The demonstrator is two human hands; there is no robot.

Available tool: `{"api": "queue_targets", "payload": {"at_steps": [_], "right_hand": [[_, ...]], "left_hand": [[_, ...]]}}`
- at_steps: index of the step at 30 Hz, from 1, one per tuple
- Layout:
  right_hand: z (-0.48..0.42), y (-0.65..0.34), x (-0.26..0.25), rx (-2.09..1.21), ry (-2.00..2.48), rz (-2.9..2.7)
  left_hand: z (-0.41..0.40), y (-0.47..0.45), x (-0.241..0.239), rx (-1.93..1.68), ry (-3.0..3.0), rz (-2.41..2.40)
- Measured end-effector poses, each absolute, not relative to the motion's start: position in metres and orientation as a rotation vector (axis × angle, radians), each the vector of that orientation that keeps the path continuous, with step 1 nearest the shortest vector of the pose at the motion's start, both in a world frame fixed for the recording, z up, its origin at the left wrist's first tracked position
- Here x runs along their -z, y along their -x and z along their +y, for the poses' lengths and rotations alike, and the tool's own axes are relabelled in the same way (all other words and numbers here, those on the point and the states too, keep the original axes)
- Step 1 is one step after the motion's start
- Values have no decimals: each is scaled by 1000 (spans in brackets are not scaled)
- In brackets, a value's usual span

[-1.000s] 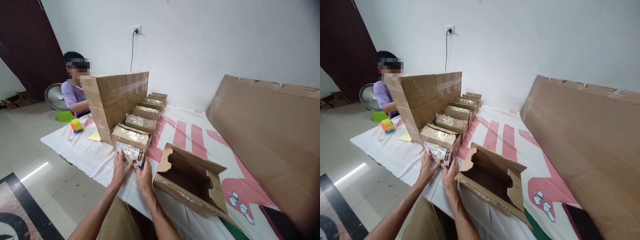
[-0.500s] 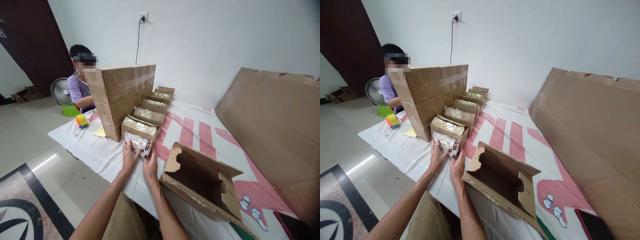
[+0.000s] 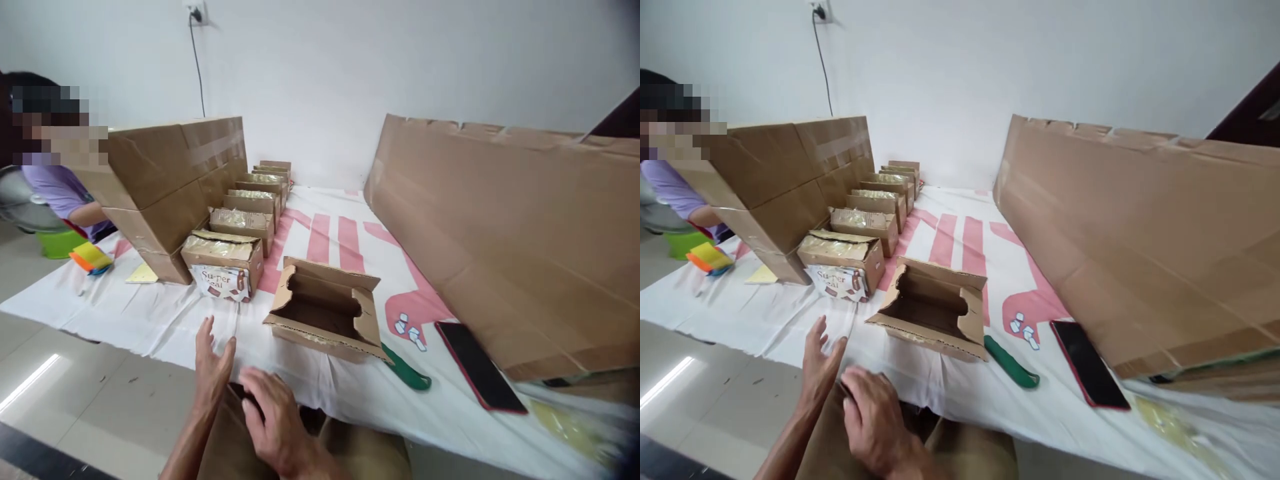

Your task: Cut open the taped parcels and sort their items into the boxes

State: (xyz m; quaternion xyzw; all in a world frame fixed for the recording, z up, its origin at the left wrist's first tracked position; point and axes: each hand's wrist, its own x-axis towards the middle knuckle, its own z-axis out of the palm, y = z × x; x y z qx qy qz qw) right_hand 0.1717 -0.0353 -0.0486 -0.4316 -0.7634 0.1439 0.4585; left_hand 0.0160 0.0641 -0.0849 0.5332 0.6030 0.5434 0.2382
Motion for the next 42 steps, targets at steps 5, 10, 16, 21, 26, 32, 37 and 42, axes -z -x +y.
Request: {"api": "queue_targets", "payload": {"at_steps": [5,10,16,21,26,32,37,42], "right_hand": [[-105,-274,-9,-95,1120,-1793],[-114,-360,-16,122,1529,-1440],[-61,-382,5,-195,1586,-1444],[-47,-352,11,-281,1553,-1367],[-52,-305,23,-192,1453,-1391],[-54,-271,31,-163,1340,-1548],[-25,-229,21,-248,1224,-1603],[33,-179,18,-377,1084,-1677]], "left_hand": [[37,-48,57,-1425,-1596,1349],[53,-79,10,-1343,-1733,1136],[69,-104,-8,-1272,-1600,1130],[58,-104,-16,-1359,-1420,1192],[39,-60,-19,-1464,-1437,1367],[24,-4,-26,-1424,-1382,1444],[33,29,-22,-1629,-1170,1481],[81,61,-17,-1883,-1043,1606]]}}
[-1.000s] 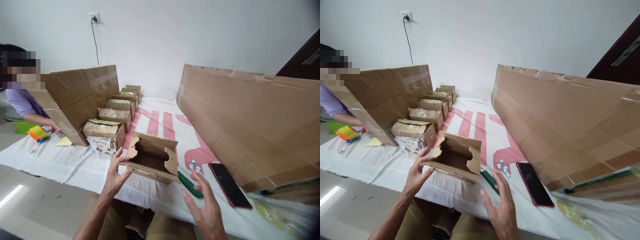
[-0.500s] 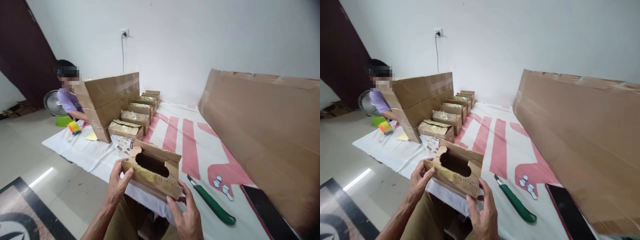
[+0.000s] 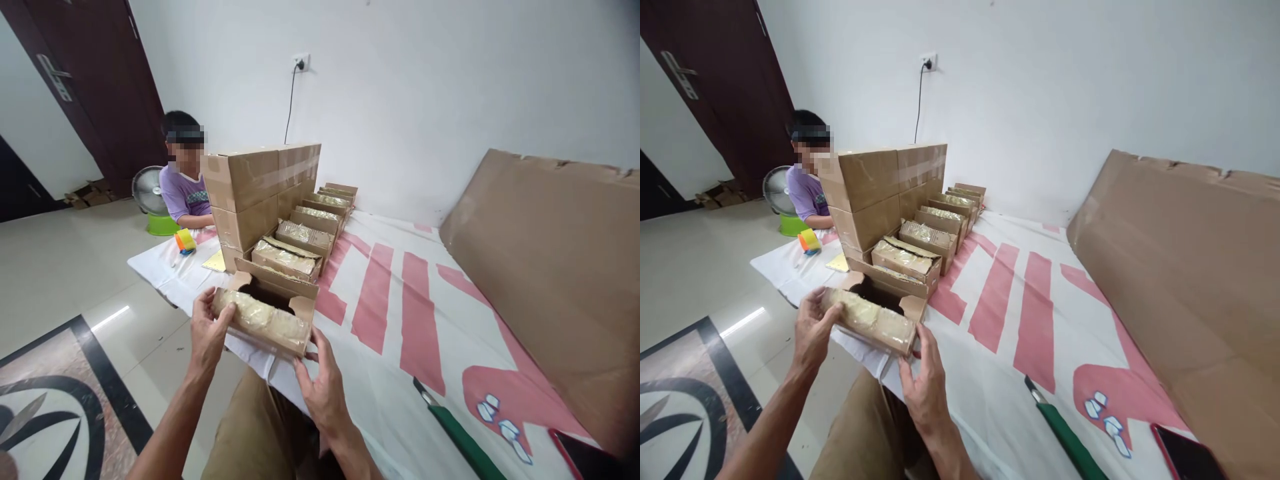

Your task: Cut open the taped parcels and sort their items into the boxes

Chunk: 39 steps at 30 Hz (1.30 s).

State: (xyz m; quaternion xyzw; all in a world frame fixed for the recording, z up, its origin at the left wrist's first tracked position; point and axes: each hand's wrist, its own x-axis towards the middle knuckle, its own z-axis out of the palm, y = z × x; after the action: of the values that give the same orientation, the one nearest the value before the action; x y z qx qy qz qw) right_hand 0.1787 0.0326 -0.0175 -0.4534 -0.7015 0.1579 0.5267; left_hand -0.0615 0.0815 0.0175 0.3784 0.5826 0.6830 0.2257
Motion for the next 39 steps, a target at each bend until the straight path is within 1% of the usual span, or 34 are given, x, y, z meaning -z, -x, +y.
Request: {"api": "queue_targets", "payload": {"at_steps": [4,9,13,17,22,27,31,33,35,39], "right_hand": [[50,-173,47,-485,1128,-1610],[46,-184,83,-596,1232,-1563],[54,-173,81,-662,1190,-1597],[62,-155,77,-675,1141,-1613],[64,-144,85,-672,1114,-1588],[55,-156,89,-688,1119,-1589],[40,-179,84,-657,1201,-1545],[32,-191,74,-660,1239,-1519],[22,-206,57,-649,1251,-1493],[-12,-257,4,-510,1251,-1446]], "left_hand": [[110,66,-5,-1785,-1035,1708],[90,45,37,-1888,-1023,1644],[78,33,57,-1878,-1026,1658],[90,43,54,-1902,-1051,1647],[104,56,53,-1881,-1069,1687],[96,48,61,-1851,-1080,1686],[67,14,67,-1761,-1005,1812],[47,-7,63,-1726,-1090,1849],[26,-23,45,-1731,-1315,1847],[-11,-26,-27,-1829,-1860,1676]]}}
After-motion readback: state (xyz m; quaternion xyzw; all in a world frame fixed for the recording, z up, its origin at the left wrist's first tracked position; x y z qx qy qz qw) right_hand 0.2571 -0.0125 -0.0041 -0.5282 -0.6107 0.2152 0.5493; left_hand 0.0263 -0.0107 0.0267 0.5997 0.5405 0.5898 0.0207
